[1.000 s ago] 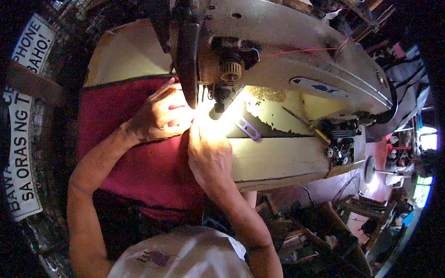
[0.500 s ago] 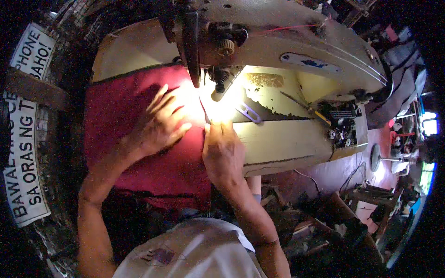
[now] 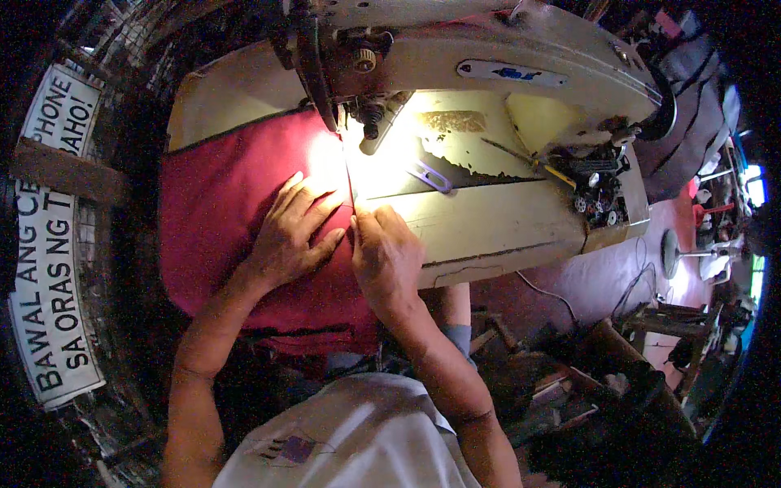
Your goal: Sew components of a leather bag using an industrial sewing machine.
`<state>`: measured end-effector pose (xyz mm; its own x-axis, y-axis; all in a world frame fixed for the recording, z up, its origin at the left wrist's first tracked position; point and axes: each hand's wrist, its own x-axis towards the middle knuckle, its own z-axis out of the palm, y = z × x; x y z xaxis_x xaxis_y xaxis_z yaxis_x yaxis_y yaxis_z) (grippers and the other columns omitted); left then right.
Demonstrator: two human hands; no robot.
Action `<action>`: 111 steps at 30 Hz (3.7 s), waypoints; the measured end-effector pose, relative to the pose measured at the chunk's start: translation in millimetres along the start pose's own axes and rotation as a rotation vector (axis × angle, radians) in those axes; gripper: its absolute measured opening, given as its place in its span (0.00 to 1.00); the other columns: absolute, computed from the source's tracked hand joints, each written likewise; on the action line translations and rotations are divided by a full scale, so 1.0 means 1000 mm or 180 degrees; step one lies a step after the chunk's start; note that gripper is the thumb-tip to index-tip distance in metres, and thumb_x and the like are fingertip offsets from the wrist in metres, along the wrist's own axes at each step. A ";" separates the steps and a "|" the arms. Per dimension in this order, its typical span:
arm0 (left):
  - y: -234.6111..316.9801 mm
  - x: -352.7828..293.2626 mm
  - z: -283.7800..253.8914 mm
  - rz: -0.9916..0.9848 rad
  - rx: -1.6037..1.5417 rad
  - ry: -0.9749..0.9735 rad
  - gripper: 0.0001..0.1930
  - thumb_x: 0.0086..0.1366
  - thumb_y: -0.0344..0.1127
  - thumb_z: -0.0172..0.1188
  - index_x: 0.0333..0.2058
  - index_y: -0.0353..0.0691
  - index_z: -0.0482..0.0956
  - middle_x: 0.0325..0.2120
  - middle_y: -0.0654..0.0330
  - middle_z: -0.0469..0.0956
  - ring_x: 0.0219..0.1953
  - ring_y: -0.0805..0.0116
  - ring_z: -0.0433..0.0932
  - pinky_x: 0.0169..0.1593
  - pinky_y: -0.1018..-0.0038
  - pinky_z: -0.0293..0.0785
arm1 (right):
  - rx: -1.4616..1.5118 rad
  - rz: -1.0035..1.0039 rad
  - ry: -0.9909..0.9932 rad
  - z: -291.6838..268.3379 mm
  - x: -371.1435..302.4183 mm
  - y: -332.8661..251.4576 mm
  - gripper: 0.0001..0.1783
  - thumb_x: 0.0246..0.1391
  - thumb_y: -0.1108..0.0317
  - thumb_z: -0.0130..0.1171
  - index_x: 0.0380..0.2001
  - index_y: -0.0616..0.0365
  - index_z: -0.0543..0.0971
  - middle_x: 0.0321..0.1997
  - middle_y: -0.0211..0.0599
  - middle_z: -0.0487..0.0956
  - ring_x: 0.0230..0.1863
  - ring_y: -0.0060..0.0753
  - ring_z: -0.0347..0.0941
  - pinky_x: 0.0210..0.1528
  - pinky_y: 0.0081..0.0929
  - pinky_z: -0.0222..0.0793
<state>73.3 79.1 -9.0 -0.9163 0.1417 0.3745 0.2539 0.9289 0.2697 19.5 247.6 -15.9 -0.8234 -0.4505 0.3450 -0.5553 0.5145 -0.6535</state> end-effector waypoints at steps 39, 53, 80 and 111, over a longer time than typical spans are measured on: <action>-0.061 0.053 0.002 0.0661 -0.0446 0.0236 0.14 0.54 0.32 0.64 0.40 0.35 0.82 0.43 0.55 0.77 0.53 0.55 0.73 0.62 0.53 0.68 | -0.1055 -0.0982 -0.0577 0.012 0.043 0.001 0.22 0.49 0.74 0.53 0.49 0.68 0.76 0.43 0.48 0.78 0.42 0.48 0.76 0.45 0.38 0.73; -0.067 0.048 -0.010 0.0731 -0.0200 -0.0034 0.32 0.52 0.38 0.72 0.53 0.34 0.70 0.53 0.49 0.72 0.59 0.48 0.70 0.69 0.50 0.58 | -0.0482 -0.0197 -0.0091 0.006 0.020 0.000 0.13 0.57 0.64 0.62 0.39 0.62 0.76 0.35 0.48 0.75 0.37 0.52 0.73 0.39 0.45 0.70; -0.014 0.022 -0.006 0.0196 0.0021 -0.0191 0.25 0.54 0.44 0.63 0.49 0.39 0.77 0.49 0.52 0.72 0.56 0.54 0.67 0.63 0.55 0.59 | -0.0496 -0.0922 -0.0377 -0.002 0.006 0.016 0.18 0.48 0.72 0.56 0.45 0.61 0.78 0.34 0.40 0.72 0.37 0.42 0.72 0.38 0.37 0.68; -0.030 0.036 -0.002 0.0266 0.0073 -0.0005 0.18 0.54 0.41 0.61 0.42 0.38 0.80 0.48 0.57 0.77 0.55 0.59 0.72 0.61 0.55 0.63 | -0.0696 -0.1044 -0.0424 0.004 0.030 0.012 0.21 0.48 0.76 0.58 0.49 0.59 0.79 0.37 0.39 0.78 0.32 0.44 0.76 0.34 0.38 0.71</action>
<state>33.5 56.0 -2.1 -0.8927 0.2197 0.3934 0.3224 0.9214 0.2171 -11.4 237.8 -16.1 -0.5845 -0.6993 0.4116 -0.8091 0.4645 -0.3599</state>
